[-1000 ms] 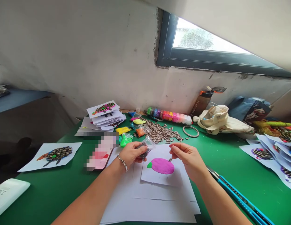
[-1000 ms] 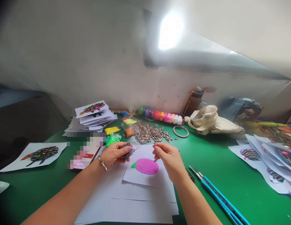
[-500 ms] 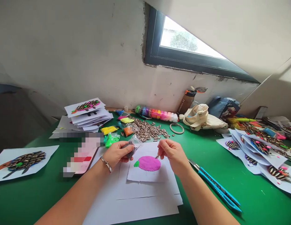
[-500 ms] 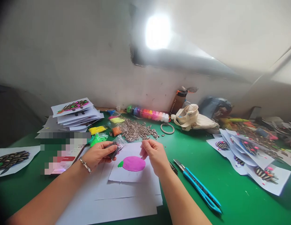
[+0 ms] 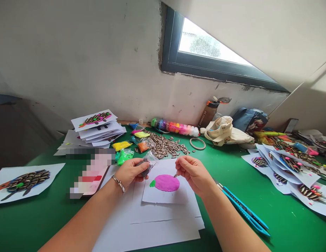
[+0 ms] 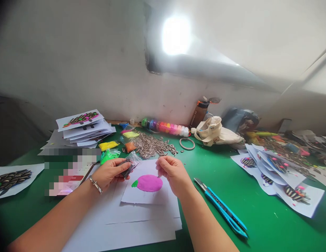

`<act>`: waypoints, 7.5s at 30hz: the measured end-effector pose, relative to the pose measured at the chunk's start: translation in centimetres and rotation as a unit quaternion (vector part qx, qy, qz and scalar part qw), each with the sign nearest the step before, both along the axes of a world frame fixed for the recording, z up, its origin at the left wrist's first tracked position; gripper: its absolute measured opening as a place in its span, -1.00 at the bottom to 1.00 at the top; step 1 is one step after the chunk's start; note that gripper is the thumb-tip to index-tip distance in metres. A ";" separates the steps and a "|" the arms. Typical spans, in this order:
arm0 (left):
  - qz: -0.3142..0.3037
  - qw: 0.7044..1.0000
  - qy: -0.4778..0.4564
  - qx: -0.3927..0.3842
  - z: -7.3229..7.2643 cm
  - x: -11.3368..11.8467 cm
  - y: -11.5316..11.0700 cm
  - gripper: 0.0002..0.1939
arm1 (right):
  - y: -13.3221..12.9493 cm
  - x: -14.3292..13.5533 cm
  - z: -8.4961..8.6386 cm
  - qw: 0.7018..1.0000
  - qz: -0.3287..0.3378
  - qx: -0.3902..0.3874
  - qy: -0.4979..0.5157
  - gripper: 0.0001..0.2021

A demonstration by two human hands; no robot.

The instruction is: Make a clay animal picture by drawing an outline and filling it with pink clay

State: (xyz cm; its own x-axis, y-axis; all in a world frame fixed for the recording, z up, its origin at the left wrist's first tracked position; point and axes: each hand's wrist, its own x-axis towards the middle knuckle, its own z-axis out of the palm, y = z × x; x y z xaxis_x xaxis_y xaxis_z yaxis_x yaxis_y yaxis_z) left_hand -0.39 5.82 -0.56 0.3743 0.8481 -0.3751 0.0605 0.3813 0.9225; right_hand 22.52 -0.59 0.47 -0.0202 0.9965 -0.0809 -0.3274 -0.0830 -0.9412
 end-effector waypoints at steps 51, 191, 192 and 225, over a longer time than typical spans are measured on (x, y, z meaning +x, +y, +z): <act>0.018 1.000 -0.010 0.016 -0.6 -0.1 -0.1 -0.52 | -0.5 -1.4 0.3 0.993 0.014 -0.020 -0.119 -0.66; 0.007 0.999 -0.029 0.017 -0.7 0.2 -0.4 -0.58 | -1.4 -4.5 -2.9 0.706 0.093 0.324 -0.623 -0.73; 0.007 0.999 -0.029 0.018 -0.7 0.3 -0.4 -0.58 | -1.4 -4.5 -3.0 0.703 0.097 0.326 -0.624 -0.73; 0.005 0.999 -0.034 0.019 -0.9 0.3 -0.3 -0.51 | -1.1 -4.4 -3.5 0.703 0.105 0.319 -0.626 -0.68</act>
